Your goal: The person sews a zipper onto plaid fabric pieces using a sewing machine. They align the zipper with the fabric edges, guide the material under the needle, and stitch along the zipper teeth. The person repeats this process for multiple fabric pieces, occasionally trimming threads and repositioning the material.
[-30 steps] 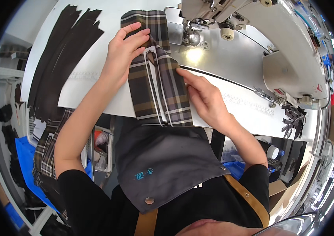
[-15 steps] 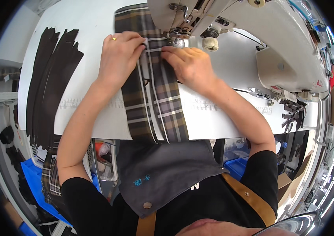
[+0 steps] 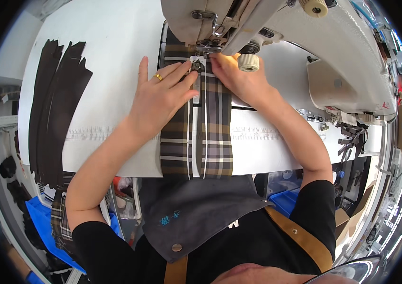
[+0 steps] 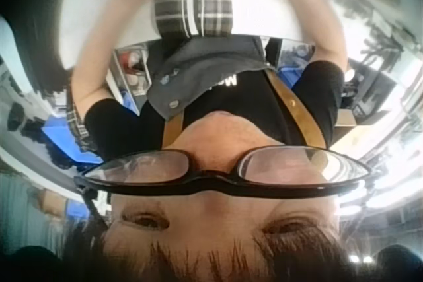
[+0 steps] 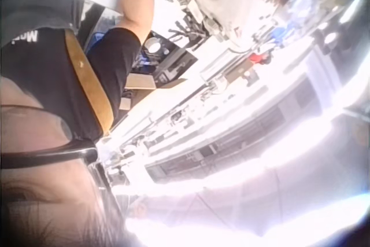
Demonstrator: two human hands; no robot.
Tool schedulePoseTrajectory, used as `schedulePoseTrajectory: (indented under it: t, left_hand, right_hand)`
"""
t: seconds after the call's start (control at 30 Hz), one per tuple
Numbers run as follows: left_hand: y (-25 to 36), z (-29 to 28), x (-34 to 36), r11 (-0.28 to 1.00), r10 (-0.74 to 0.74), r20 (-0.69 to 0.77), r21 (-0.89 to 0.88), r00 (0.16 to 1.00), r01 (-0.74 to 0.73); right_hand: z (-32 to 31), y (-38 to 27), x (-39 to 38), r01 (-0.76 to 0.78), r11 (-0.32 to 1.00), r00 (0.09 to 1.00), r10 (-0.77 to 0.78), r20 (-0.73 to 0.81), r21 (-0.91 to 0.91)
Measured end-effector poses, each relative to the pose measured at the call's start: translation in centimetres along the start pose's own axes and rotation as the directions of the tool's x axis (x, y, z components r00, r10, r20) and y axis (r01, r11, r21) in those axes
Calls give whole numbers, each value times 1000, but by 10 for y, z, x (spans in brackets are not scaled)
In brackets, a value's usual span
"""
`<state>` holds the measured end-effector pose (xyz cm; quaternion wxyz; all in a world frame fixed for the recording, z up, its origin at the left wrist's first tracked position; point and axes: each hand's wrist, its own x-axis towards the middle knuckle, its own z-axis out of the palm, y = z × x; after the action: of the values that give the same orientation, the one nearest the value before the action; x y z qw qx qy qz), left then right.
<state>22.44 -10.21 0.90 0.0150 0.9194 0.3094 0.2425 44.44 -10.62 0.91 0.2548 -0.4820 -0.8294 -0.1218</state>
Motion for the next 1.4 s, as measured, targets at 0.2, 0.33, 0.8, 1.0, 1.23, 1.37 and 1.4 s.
schedulePoseTrajectory:
  t: [0.2,0.33,0.8,1.0,1.23,1.37,1.4]
  left_hand:
    - [10,2,-2,999,-22,-3,36,1000,22]
    - [11,1,2,999,-13,23,45,1000,12]
    - [-4,6,-7,988,-25,75,157,997,13]
    - [-4,8,-4,992,-10,75,125,997,1]
    - [-4,3,-5,991,-40,105,133,994,25]
    - [-4,4,-6,991,-36,104,130,994,23]
    - [-4,4,-5,991,-35,105,131,994,21]
  right_hand:
    - [-22,17,-13,-122,987,992,125,-24,101]
    - [-28,17,-12,-139,986,990,141,-17,96]
    - [-163,7,-175,-457,856,872,484,68,-242]
    - [-235,124,-301,-821,458,568,718,-402,-340]
    - [-206,127,-299,-838,476,542,785,-301,-268]
    - [-199,91,-296,-837,514,546,762,-349,-187]
    - [-200,93,-296,-831,530,554,753,-355,-169]
